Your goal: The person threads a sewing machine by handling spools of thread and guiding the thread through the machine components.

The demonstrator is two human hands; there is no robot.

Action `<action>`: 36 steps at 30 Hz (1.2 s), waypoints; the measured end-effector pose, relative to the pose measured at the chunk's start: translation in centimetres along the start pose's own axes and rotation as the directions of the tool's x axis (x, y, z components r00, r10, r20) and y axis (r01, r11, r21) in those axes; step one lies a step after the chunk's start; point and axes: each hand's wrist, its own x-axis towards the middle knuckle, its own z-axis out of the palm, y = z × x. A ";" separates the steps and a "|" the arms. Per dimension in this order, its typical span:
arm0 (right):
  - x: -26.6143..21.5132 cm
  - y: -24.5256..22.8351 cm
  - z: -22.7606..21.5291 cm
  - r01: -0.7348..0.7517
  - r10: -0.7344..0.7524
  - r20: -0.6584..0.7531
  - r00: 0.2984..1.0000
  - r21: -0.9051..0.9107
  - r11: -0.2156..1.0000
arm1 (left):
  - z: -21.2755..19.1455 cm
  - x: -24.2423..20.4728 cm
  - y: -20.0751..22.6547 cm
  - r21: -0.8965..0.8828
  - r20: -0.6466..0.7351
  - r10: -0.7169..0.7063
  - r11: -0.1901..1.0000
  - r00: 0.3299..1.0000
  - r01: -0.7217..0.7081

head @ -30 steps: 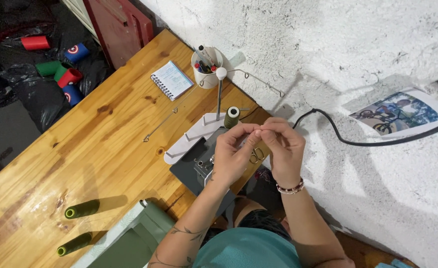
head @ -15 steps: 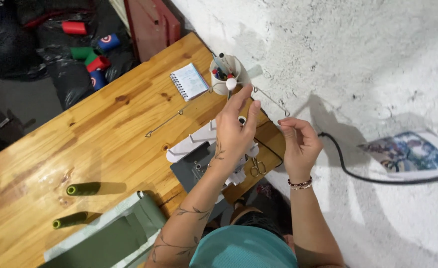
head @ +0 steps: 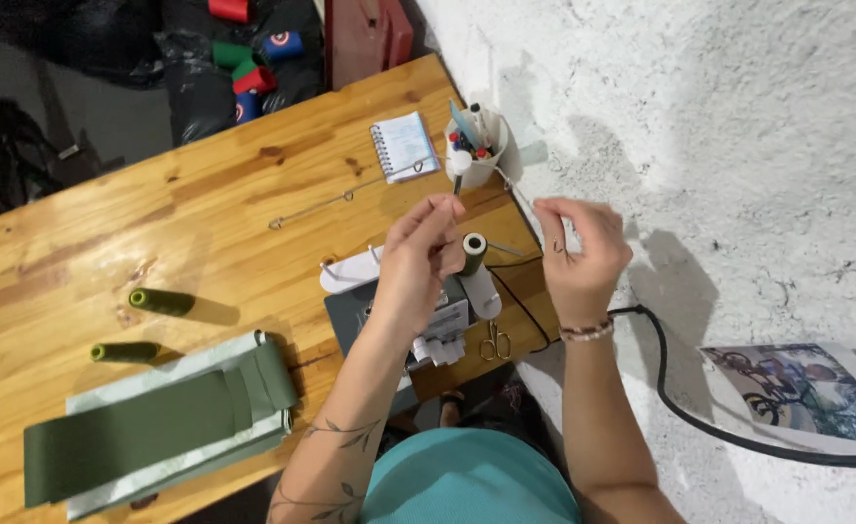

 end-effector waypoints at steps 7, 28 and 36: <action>2.4 0.3 2.1 0.187 -0.191 -0.024 0.981 -0.124 0.975 | -0.1 -0.3 -0.6 -0.197 -0.063 0.057 0.978 0.996 -0.068; 3.6 -1.0 1.9 0.345 -0.351 -0.039 0.936 -0.108 0.932 | 1.4 2.3 -4.8 0.383 -0.208 0.477 0.843 0.854 -0.377; 3.7 -0.4 2.1 0.385 -0.389 -0.041 0.921 -0.074 0.920 | 2.3 2.5 -5.0 0.582 -0.113 0.596 0.688 0.795 -0.433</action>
